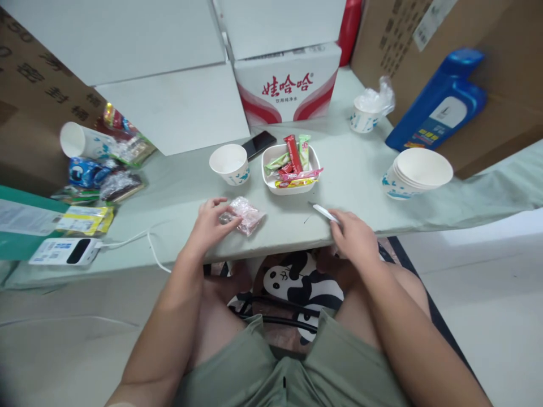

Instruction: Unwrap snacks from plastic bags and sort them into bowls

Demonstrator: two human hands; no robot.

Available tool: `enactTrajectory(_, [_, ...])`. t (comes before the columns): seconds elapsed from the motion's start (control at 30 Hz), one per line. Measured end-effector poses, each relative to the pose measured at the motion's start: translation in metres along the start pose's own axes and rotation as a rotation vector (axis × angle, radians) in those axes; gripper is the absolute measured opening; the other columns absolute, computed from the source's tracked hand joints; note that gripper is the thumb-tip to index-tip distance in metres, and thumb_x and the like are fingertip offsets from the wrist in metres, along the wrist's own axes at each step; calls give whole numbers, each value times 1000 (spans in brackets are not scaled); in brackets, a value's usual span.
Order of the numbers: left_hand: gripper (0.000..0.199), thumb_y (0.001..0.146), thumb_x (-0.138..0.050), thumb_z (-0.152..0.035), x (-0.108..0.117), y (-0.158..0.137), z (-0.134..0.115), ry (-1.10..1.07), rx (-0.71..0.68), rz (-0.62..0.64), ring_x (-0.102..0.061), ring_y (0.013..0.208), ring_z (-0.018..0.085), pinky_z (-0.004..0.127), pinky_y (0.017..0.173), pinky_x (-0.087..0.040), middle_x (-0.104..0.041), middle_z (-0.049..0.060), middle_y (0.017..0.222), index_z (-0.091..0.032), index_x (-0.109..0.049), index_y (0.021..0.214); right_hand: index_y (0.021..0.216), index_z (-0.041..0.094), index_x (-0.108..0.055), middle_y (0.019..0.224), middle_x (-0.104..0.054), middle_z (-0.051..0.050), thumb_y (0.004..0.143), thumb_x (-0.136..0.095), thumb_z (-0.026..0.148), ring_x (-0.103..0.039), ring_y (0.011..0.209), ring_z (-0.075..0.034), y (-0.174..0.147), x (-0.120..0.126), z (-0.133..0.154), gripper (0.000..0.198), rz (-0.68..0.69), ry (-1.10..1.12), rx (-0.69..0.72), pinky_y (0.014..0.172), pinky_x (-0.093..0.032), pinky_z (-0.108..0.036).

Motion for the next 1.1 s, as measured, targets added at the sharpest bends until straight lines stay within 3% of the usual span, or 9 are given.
enactTrajectory(0.1, [10, 83, -65, -29, 0, -4, -17, -109, -38, 67, -64, 105, 27, 44, 100, -50, -70, 10, 106, -21, -69, 81, 118, 22, -73, 100, -70, -13, 92, -51, 31, -63, 88, -30, 5, -1, 3, 35, -149, -72, -36, 74, -49, -42])
enactTrajectory(0.2, [20, 88, -60, -33, -7, -14, -41, -309, -124, 333, -70, 102, 24, 39, 93, -54, -75, 7, 108, -22, -71, 100, 120, 22, -69, 97, -66, -11, 91, -54, 31, -61, 91, -29, 7, -1, 24, 34, -232, 83, 26, 80, -49, -44])
enactTrajectory(0.27, [29, 88, -61, -32, -11, -22, -55, -420, -251, 586, -67, 118, 24, 40, 103, -52, -73, 7, 125, -25, -70, 115, 134, 22, -59, 94, -65, -7, 91, -56, 28, -62, 86, -24, 8, -7, 48, 44, -89, 318, 195, 80, -51, -39])
enactTrajectory(0.33, [29, 91, -58, -31, -12, -24, -59, -483, -288, 674, -66, 120, 23, 40, 106, -50, -72, 8, 128, -25, -70, 118, 140, 24, -54, 102, -65, -7, 88, -57, 23, -62, 90, -22, 9, -18, 74, 52, 96, 464, 392, 81, -51, -37])
enactTrajectory(0.5, [25, 85, -68, -33, -6, -3, -32, -192, -164, 197, -62, 125, 27, 44, 110, -46, -69, 11, 129, -22, -71, 108, 95, 23, -72, 102, -66, -8, 87, -54, 11, -60, 91, -22, 18, -42, 106, 23, 233, 379, 558, 80, -44, -36])
enactTrajectory(0.73, [15, 91, -56, -29, -4, 7, -6, -93, -9, 91, -68, 87, 20, 36, 87, -54, -73, 5, 89, -21, -66, 84, 84, 22, -68, 88, -68, -7, 84, -53, 12, -59, 84, -24, 28, -35, 76, 18, 142, 310, 386, 75, -39, -36])
enactTrajectory(0.93, [28, 79, -74, -36, -14, 1, -19, -64, -100, 207, -67, 107, 25, 40, 97, -51, -72, 9, 115, -21, -68, 102, 82, 21, -68, 88, -68, -8, 81, -54, 15, -62, 83, -25, 25, -25, 57, 16, 79, 354, 300, 77, -45, -39])
enactTrajectory(1.03, [6, 84, -67, -26, -18, 2, -20, -75, -113, 199, -67, 108, 24, 39, 99, -49, -72, 8, 115, -21, -68, 87, 80, 21, -68, 86, -69, -8, 81, -54, 16, -62, 83, -26, 24, -23, 57, 16, 54, 344, 279, 78, -46, -40])
enactTrajectory(1.1, [9, 87, -59, -22, -17, 1, -20, -101, -75, 120, -68, 102, 22, 37, 95, -49, -73, 7, 105, -21, -66, 81, 80, 22, -68, 86, -69, -8, 81, -54, 17, -62, 83, -26, 24, -22, 58, 15, 35, 347, 275, 78, -47, -40])
Point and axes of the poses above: each hand's wrist, its own y-axis towards the middle knuckle, its own x-axis out of the back of the hand, z = x × y, the point moved 2 cm from there along y, towards the middle knuckle
